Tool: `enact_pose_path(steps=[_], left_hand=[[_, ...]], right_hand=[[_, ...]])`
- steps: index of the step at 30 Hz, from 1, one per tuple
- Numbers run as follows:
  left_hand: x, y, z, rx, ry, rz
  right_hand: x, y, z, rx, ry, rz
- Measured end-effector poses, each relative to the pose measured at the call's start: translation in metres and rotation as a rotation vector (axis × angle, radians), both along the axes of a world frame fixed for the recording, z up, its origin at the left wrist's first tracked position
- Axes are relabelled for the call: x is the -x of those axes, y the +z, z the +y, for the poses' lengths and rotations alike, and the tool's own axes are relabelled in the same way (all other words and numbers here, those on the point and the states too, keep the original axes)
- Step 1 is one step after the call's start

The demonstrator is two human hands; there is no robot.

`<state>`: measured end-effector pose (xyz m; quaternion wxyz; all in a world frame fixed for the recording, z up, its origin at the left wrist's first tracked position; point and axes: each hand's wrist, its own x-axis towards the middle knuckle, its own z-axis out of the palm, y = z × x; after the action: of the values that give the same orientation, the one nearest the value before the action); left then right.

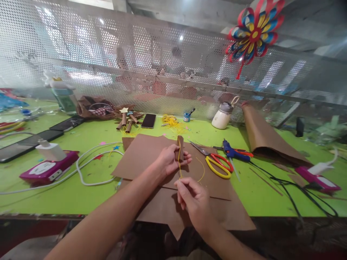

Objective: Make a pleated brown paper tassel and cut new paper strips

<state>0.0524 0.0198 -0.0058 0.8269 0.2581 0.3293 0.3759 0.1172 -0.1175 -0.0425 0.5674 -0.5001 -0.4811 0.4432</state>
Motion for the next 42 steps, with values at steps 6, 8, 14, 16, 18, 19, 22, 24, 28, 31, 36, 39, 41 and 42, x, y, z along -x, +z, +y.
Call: enact_pose_path(steps=[6,8,14,16,18,19,22,24,28,31,36,39,41,42], left_hand=[[-0.002,0.002,-0.001,-0.002,-0.021,-0.034],[-0.002,0.001,-0.002,-0.001,-0.011,-0.029],[-0.004,-0.003,-0.004,-0.021,0.031,0.04],[-0.004,-0.003,-0.004,-0.045,0.035,0.063],[-0.004,-0.003,-0.004,-0.059,0.03,0.068],[-0.003,-0.002,-0.004,-0.063,0.029,0.069],[-0.002,-0.002,-0.002,-0.077,0.034,0.085],[-0.001,-0.003,-0.001,-0.083,0.038,0.097],[0.0,-0.005,0.001,-0.097,0.031,0.11],[0.0,-0.005,0.0,-0.118,0.028,0.12],[0.0,-0.004,-0.005,-0.183,0.032,0.149],[-0.002,-0.006,-0.007,-0.268,0.059,0.202],[-0.003,-0.008,-0.007,-0.336,0.088,0.262],[-0.003,-0.01,-0.008,-0.364,0.099,0.29]], right_hand=[[-0.003,-0.002,0.002,0.061,0.007,0.071],[-0.002,-0.001,0.002,0.078,0.02,0.097],[-0.002,0.005,-0.004,0.125,0.096,0.196],[-0.003,0.006,-0.008,0.128,0.106,0.236],[-0.006,0.008,-0.014,0.134,0.136,0.268],[-0.008,0.01,-0.019,0.139,0.166,0.271],[-0.02,0.023,-0.035,0.161,0.311,0.158],[-0.035,0.04,-0.046,0.126,0.48,-0.034],[-0.083,0.081,-0.063,-0.09,0.674,-0.376],[-0.121,0.105,-0.065,-0.019,0.482,-0.672],[-0.141,0.113,-0.012,-0.074,0.104,-0.806],[-0.127,0.102,0.05,-0.164,0.058,-0.635],[-0.115,0.09,0.092,-0.215,0.057,-0.535],[-0.109,0.084,0.11,-0.221,0.032,-0.496]])
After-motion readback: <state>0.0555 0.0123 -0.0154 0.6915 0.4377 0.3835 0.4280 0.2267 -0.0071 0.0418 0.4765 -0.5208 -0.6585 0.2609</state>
